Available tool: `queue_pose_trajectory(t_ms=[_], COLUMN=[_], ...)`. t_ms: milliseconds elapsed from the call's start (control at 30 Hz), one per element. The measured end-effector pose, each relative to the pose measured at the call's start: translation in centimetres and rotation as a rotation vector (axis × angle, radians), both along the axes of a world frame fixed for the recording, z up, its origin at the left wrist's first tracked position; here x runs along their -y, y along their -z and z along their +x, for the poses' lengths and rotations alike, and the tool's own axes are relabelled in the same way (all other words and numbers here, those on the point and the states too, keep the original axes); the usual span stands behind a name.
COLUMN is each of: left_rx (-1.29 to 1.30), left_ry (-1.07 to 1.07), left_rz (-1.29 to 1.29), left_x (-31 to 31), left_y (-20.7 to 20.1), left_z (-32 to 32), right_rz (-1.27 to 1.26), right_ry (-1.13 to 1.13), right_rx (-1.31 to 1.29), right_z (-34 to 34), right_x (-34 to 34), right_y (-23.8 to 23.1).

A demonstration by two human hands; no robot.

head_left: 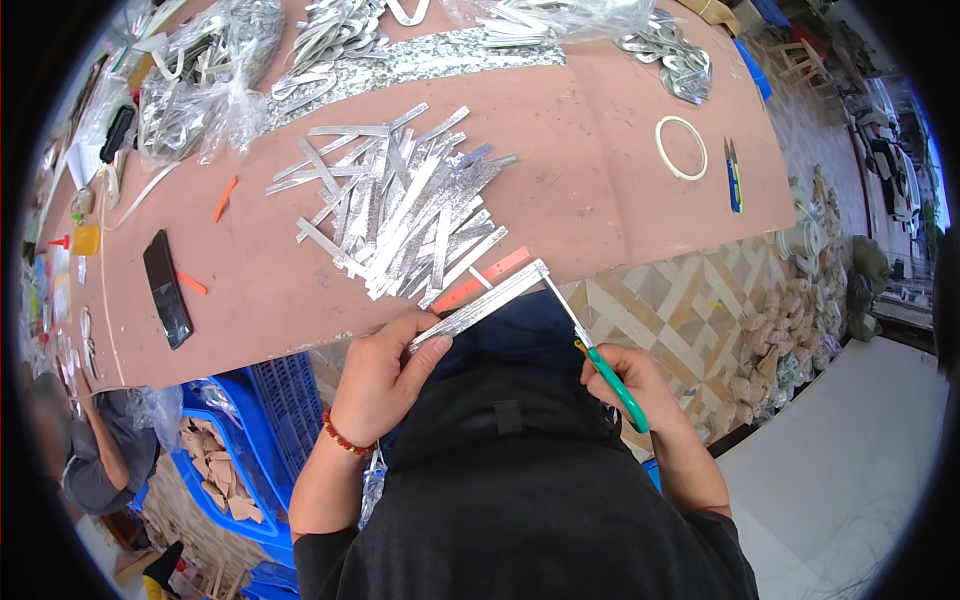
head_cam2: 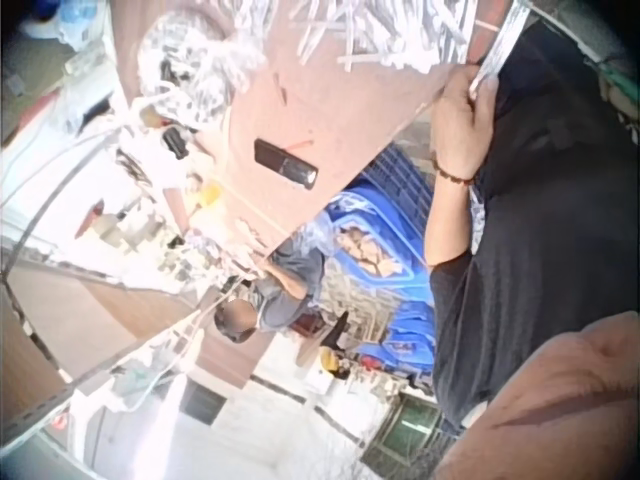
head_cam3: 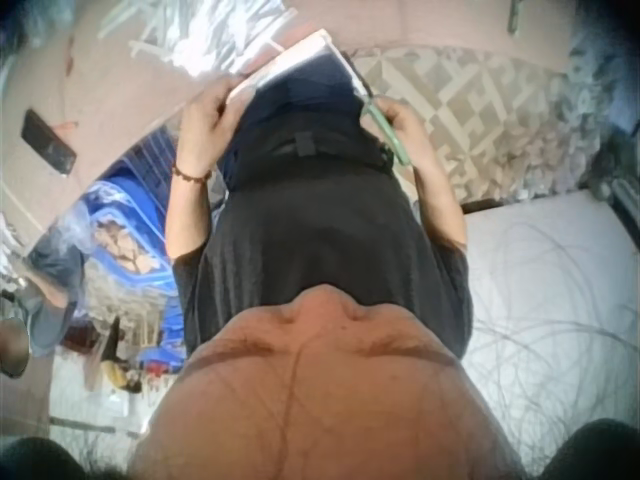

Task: The recorder uses scissors to cut long silver material strips into shorter pieces at a workbench.

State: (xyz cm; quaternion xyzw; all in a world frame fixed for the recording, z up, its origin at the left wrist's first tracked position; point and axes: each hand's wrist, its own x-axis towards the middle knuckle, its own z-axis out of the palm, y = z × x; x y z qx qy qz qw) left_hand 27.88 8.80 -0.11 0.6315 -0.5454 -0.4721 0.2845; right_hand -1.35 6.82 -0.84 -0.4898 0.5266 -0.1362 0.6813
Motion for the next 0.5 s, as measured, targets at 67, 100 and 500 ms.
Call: queue_pose_trajectory(t_ms=[67, 100, 500], left_rx=[0.01, 0.029, 0.107], left_ry=[-0.058, -0.067, -0.175], left_rz=[-0.022, -0.029, -0.059], left_x=[0.04, 0.06, -0.27], left_y=[-0.02, 0.04, 0.51], left_z=[-0.24, -0.27, -0.79], right_rz=[0.006, 0.011, 0.042], right_ry=[-0.012, -0.026, -0.018], right_rx=[-0.015, -0.029, -0.031], right_z=[0.02, 0.06, 0.35], right_x=[0.17, 0.25, 0.29], right_y=[0.01, 0.02, 0.49])
